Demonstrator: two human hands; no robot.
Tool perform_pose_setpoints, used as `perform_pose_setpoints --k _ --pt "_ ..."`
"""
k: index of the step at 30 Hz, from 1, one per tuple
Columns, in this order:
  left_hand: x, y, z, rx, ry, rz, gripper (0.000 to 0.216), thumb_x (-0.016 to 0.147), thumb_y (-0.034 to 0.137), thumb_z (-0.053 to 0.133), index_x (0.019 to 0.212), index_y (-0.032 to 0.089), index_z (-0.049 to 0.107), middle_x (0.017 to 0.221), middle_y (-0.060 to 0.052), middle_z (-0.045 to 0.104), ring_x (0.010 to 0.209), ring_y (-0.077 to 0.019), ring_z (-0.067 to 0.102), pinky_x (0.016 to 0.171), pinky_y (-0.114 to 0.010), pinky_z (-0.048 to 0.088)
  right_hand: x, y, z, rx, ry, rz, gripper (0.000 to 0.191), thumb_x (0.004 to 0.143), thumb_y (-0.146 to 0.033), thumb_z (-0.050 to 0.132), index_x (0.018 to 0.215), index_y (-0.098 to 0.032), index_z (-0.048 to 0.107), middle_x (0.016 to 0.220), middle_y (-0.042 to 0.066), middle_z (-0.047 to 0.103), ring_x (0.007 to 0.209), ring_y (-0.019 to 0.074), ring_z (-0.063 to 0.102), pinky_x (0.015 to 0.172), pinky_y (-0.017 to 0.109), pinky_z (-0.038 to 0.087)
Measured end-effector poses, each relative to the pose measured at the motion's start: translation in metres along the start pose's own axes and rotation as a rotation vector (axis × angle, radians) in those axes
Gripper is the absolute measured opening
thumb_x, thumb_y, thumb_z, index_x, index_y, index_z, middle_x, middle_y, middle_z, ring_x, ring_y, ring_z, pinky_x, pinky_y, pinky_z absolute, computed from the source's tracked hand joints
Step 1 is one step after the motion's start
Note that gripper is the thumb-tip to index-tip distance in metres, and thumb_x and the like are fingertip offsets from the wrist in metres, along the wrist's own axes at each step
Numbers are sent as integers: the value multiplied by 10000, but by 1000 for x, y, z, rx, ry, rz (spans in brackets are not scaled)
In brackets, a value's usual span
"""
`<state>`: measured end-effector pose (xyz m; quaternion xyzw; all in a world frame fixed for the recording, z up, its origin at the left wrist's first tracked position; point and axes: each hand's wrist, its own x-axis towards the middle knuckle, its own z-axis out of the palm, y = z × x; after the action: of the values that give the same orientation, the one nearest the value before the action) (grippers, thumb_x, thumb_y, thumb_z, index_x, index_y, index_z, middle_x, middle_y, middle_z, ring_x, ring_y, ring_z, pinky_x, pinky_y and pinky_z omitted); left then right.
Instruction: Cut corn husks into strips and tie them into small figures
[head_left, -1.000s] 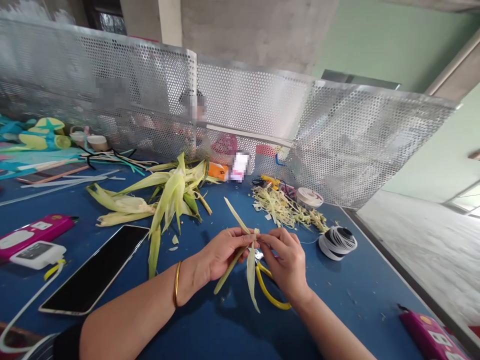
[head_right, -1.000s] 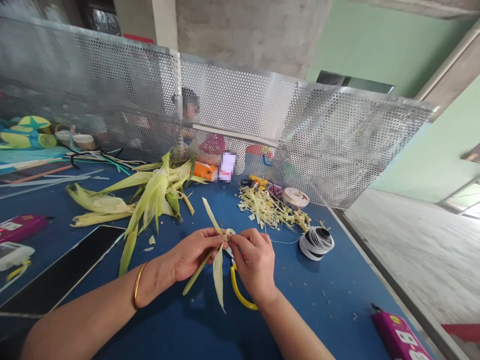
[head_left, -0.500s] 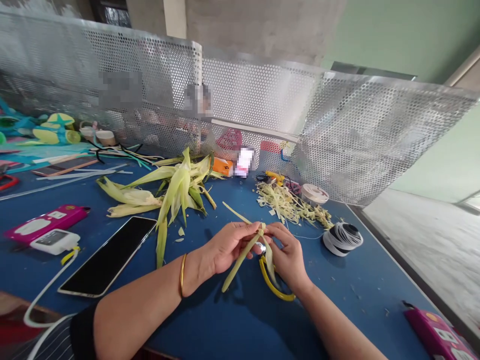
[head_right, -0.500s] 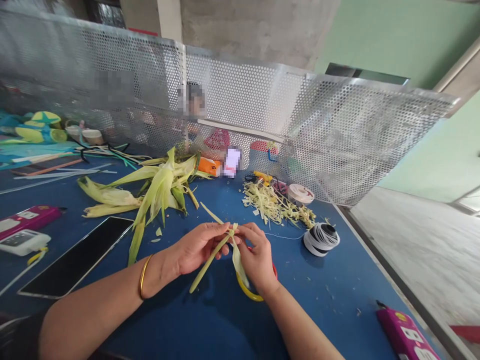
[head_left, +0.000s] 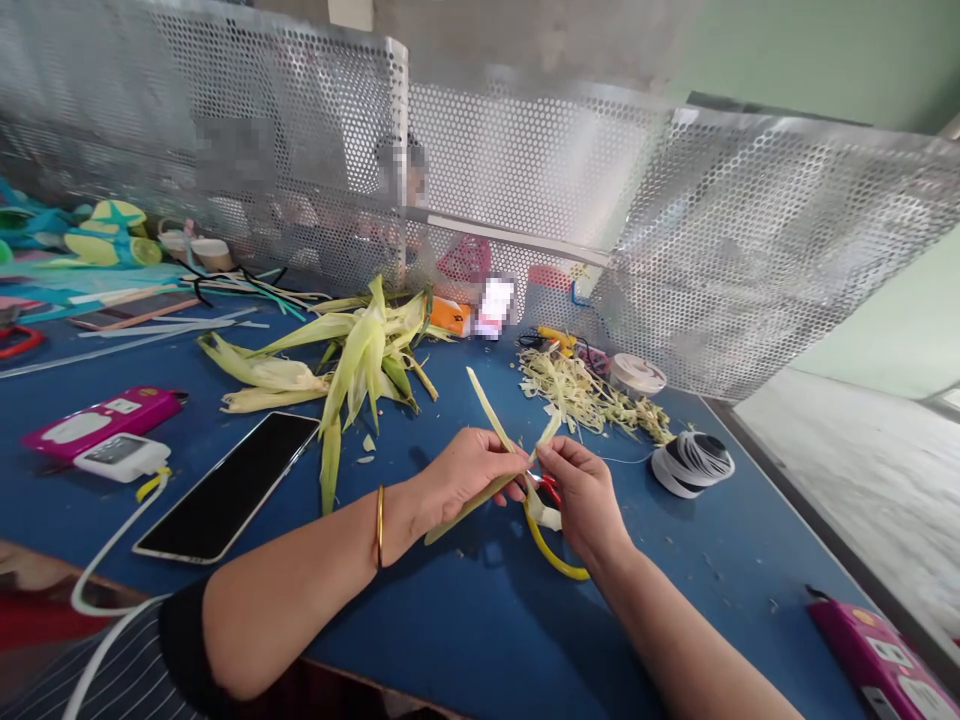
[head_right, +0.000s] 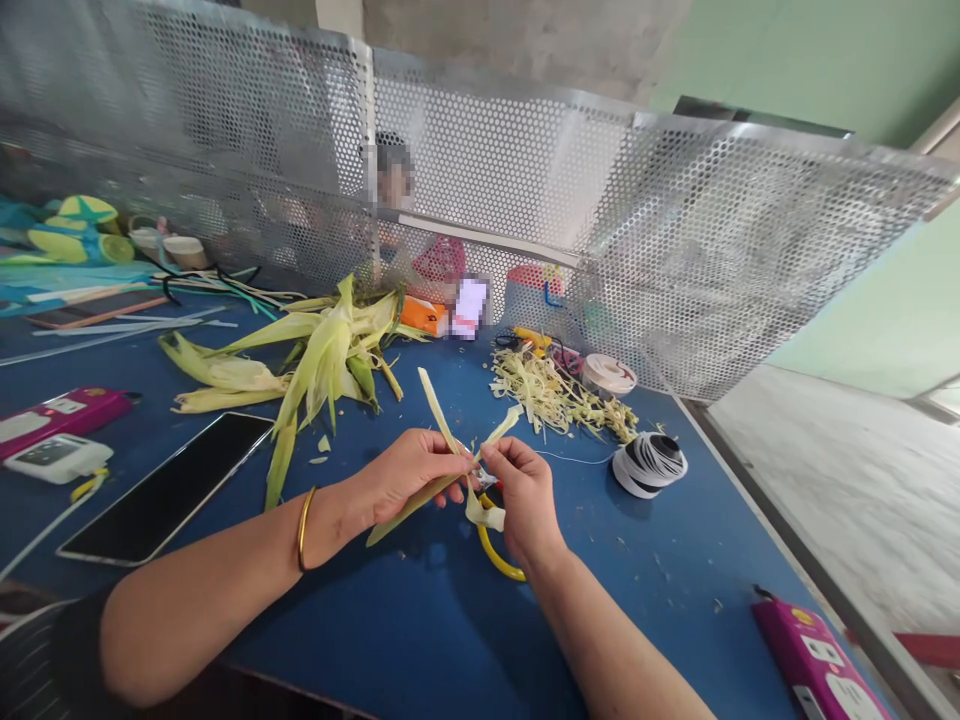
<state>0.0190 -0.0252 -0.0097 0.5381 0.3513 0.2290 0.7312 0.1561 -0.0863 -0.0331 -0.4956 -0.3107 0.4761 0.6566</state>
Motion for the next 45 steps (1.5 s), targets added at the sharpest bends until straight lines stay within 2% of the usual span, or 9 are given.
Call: perform_pose_setpoints --k 6,11,14,16,21,28,37,41,45 --pt "3 -2 -3 -125 -14 -56 221 725 308 767 768 98 713 665 -71 708 578 -133 646 581 -233 490 5 0 -6 -252 89 -125 311 715 -457 749 675 -182 610 577 -32 541 501 104 460 485 241 376" --pt "2 5 -3 -356 -18 -52 188 707 163 764 875 86 726 822 -107 737 720 -169 702 668 -243 518 0 -16 -15 -903 221 -869 98 884 -271 610 838 -197 655 782 25 662 761 177 601 735 322 446" --pt "1 8 -2 -409 8 2 163 681 34 695 838 71 724 812 -102 732 700 -152 686 693 -247 521 -8 -21 -13 -1277 -44 -1309 112 913 -145 559 954 -193 652 773 26 678 719 166 595 776 349 409" --pt "2 7 -2 -419 9 35 114 689 16 673 780 65 723 810 -103 731 719 -138 676 720 -231 513 -12 -19 -10 -1490 -272 -1451 197 930 -120 519 1079 -157 641 781 41 684 721 176 586 778 363 389" --pt "2 3 0 -388 48 36 80 724 38 680 773 76 731 796 -92 734 731 -125 665 731 -219 493 -11 -8 -4 -1702 -364 -1436 257 961 -81 433 1121 -91 633 782 65 662 757 202 563 743 365 354" --pt "5 -3 0 -390 35 14 74 676 76 738 750 77 730 793 -95 734 715 -133 660 745 -248 492 -11 -6 -6 -1585 -414 -1443 256 978 -87 399 924 -116 647 726 47 614 728 186 538 775 350 361" --pt "6 -5 0 -363 60 43 97 671 111 748 763 84 735 784 -94 735 701 -131 658 712 -235 493 -12 -7 -6 -1518 -454 -1420 254 981 -84 392 935 -124 638 748 55 646 775 188 586 774 349 384" --pt "5 4 -3 -362 93 83 108 682 109 739 789 93 737 791 -89 735 720 -140 667 702 -232 497 -15 -9 -5 -1484 -254 -1376 209 966 -143 494 1153 -127 587 933 90 704 845 205 608 791 350 399" --pt "4 8 -3 -375 126 93 104 707 114 738 811 102 729 758 -77 725 672 -140 662 692 -259 518 -12 -6 -7 -1383 38 -1095 203 951 -314 565 1092 -170 585 941 84 701 870 223 625 805 344 414"
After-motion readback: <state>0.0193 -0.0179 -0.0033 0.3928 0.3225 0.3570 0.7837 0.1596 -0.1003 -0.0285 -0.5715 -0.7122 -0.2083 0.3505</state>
